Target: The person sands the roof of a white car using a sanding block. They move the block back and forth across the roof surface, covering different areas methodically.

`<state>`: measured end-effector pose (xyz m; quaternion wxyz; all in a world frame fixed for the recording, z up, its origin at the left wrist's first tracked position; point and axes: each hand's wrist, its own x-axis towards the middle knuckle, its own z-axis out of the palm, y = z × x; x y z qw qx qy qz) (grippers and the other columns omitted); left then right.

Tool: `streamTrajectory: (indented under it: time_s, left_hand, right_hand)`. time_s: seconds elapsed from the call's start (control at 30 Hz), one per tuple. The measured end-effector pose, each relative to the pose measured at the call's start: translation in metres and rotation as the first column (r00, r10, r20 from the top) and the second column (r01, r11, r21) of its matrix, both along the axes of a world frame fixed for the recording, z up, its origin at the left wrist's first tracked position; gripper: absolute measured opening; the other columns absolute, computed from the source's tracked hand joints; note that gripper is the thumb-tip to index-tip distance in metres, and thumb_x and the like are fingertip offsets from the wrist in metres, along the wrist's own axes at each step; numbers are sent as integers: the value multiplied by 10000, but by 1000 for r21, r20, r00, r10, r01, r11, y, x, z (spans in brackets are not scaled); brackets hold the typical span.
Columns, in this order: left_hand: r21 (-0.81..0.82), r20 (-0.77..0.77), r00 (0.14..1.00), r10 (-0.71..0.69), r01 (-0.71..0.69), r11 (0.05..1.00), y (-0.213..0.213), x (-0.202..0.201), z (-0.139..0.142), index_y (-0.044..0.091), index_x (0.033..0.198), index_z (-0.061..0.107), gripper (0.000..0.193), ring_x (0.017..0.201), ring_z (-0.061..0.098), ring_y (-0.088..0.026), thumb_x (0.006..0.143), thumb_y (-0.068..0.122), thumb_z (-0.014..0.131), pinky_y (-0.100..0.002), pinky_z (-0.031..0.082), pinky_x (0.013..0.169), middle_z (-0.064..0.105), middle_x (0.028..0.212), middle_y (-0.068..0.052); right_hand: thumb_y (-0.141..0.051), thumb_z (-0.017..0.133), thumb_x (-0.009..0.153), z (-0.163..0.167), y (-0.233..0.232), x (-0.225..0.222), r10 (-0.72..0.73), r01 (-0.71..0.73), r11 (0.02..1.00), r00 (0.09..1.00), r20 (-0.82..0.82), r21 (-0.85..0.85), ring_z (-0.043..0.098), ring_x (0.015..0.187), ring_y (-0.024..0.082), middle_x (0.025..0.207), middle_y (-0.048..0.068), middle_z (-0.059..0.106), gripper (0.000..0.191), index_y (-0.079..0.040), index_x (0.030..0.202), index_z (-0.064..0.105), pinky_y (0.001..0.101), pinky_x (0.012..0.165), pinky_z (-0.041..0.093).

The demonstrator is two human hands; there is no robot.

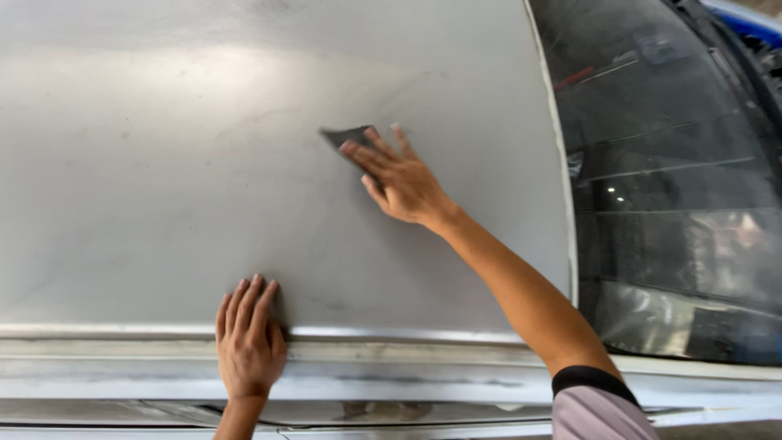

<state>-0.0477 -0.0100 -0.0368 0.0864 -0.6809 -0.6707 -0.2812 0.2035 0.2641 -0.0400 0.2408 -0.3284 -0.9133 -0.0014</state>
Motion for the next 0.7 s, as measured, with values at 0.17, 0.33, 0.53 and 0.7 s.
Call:
streamTrajectory:
  time_s: [0.17,0.33,0.53,0.7]
  left_hand:
    - [-2,2,999,49,-49,999,-1,1,5,119,1369,628,506,1425,487,-270,886,40,503,-457,320,1243,596,1467,-81]
    - [52,37,999,8,-10,999,-5,-5,4,112,1371,625,474,1435,483,-268,910,81,520,-450,313,1257,588,1479,-92]
    - [39,9,999,43,-43,998,-6,-4,1,115,1377,638,457,1447,489,-256,936,103,519,-442,317,1273,592,1496,-87]
    - [71,-12,999,52,-51,996,-4,-2,0,113,1378,639,459,1448,490,-260,936,129,521,-441,314,1273,595,1491,-83]
  right_hand:
    - [-214,504,1062,51,-52,108,-425,383,905,836,-347,-187,567,1316,365,1477,157,562,494,-73,1526,413,460,1082,459]
    - [-20,613,938,25,-122,172,-491,211,871,332,-806,-444,560,1334,280,1507,168,527,579,-88,1497,477,355,1102,456]
    - [-198,845,875,-27,-197,179,-796,642,605,469,-383,-471,680,1219,280,1291,154,698,443,-129,1290,707,381,1098,515]
    - [-425,968,685,-6,-213,192,-816,710,476,576,40,-518,535,1246,453,1454,318,338,1031,-41,1470,420,458,991,515]
